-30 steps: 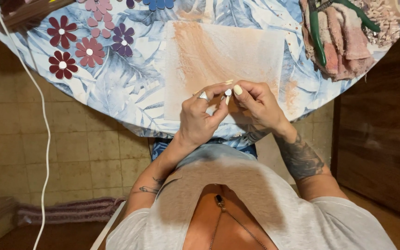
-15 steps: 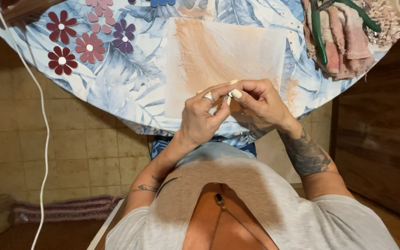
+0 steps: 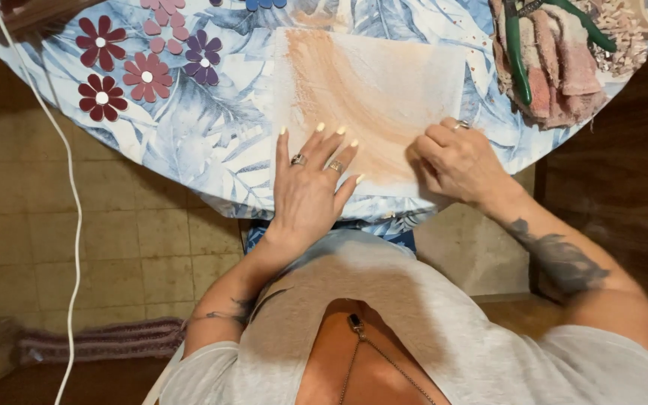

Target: Sanding the edges of small mosaic pieces on a sheet of sandpaper to smooth them.

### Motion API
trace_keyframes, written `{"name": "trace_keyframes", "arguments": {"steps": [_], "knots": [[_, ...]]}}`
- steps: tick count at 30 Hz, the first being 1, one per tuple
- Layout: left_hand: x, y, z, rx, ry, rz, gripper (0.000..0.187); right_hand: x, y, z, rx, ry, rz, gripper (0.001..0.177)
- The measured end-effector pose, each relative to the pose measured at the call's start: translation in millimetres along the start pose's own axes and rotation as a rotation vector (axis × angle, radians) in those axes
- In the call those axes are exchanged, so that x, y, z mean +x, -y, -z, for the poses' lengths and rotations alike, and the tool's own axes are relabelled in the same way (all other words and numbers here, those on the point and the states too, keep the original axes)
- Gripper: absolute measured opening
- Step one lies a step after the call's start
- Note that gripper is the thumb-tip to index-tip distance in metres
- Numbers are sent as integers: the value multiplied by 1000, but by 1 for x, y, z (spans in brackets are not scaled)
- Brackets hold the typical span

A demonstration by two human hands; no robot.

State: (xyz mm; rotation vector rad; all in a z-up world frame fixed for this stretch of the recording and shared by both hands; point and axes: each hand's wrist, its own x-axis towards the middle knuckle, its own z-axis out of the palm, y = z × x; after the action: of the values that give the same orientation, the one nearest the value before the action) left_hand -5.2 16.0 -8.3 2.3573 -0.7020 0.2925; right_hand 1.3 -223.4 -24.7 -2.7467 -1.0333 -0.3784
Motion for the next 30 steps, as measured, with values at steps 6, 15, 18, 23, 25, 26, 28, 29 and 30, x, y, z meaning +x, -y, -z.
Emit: {"name": "trace_keyframes", "arguments": {"steps": [6, 15, 18, 23, 25, 26, 28, 29, 30], "knots": [[-5, 7, -3, 70, 129, 10, 30, 37, 8, -23, -2, -5, 58, 9], [-5, 8, 0, 195, 168, -36, 34, 135, -9, -39, -105, -4, 65, 22], [-9, 10, -6, 144, 148, -15, 33, 86, -11, -25, -77, 132, 225, 20], [-6, 11, -6, 83, 120, -14, 31, 27, -50, 7, -155, 194, 493, 19], [-4, 8, -4, 77, 69, -40, 30, 27, -62, 18, -256, 322, 336, 13], [-4, 6, -4, 74, 69, -40, 30, 28, -48, 13, -256, 325, 335, 13], [4, 6, -5, 14, -55, -9, 30, 40, -28, 3, 496, 149, 14, 20], [8, 3, -3, 21, -56, -6, 30, 48, -15, 9, 501, 147, 19, 20], [12, 0, -2, -53, -110, 11, 31, 54, -4, 15, 624, 112, -51, 21]]}}
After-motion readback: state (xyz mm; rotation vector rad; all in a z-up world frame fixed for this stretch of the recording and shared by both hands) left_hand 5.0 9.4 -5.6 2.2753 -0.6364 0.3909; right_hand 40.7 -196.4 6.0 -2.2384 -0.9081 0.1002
